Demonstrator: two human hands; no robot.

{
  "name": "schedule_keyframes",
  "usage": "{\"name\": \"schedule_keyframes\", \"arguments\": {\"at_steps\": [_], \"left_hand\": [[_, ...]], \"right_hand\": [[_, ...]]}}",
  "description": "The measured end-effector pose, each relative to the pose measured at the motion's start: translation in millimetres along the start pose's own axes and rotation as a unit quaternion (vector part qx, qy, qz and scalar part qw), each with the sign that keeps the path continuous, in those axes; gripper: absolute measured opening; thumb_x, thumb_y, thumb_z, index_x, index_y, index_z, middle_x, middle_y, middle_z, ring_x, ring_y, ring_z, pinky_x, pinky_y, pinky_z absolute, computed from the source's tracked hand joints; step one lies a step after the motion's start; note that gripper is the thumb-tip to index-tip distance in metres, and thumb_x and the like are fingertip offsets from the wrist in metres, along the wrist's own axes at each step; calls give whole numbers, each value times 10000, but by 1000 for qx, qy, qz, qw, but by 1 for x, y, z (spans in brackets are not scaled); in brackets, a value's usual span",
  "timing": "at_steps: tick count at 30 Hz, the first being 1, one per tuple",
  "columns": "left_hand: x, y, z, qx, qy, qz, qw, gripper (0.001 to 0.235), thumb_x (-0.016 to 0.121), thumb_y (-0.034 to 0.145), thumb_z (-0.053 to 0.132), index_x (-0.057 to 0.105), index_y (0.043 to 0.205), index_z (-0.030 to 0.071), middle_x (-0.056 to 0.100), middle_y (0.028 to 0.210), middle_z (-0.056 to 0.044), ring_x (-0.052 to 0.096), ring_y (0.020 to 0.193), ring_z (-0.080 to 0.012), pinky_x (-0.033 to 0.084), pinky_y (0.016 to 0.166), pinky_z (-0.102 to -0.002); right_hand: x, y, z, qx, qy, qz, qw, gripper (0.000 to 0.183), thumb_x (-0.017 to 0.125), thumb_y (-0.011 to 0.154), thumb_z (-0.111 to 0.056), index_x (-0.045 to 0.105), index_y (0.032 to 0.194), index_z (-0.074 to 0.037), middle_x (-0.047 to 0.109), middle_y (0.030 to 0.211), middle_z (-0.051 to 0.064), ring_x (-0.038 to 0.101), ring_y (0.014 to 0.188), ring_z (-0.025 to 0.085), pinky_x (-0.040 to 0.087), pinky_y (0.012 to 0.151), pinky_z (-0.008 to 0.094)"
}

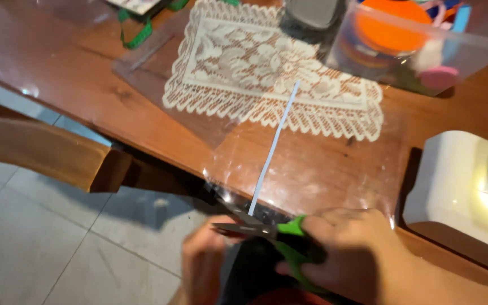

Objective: Sewing a light blue ribbon onto the edge of a clear plastic sheet using a sewing machine and trimming the excess with scissors.

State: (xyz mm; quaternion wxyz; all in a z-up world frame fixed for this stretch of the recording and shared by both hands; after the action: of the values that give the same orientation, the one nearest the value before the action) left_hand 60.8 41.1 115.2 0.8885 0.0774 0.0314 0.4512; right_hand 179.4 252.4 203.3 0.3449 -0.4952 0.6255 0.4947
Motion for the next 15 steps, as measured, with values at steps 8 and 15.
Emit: {"name": "schedule_keyframes", "arguments": {"at_steps": [8, 15], "left_hand": [[24, 94, 22, -61, 100, 119, 986, 363, 591, 1000, 309, 555, 732, 66, 654, 707, -66, 626, 688, -158, 530, 610, -357], [-32, 218, 27, -84, 339, 167, 922, 242, 648, 1006, 296, 736, 984, 72, 713, 622, 12, 685, 593, -101, 522, 723, -316]], "right_hand": [[-17, 19, -19, -27, 20, 82, 996, 478, 709, 952, -369, 554, 1293, -72, 635, 1286, 148, 687, 1079, 328, 537, 874, 427], [23, -62, 43, 33, -113, -43, 992, 687, 741, 832, -648, 621, 1309, -168, 633, 1360, 96, 632, 1093, 334, 457, 916, 469]]}}
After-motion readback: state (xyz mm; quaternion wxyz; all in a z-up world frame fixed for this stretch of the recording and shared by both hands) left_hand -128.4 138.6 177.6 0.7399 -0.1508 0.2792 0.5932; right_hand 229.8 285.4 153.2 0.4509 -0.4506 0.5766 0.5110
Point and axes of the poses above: each hand's wrist, its own y-axis towards the middle knuckle, its own x-axis out of the palm, z = x × y, the point moved 1 cm from there along y, towards the middle knuckle
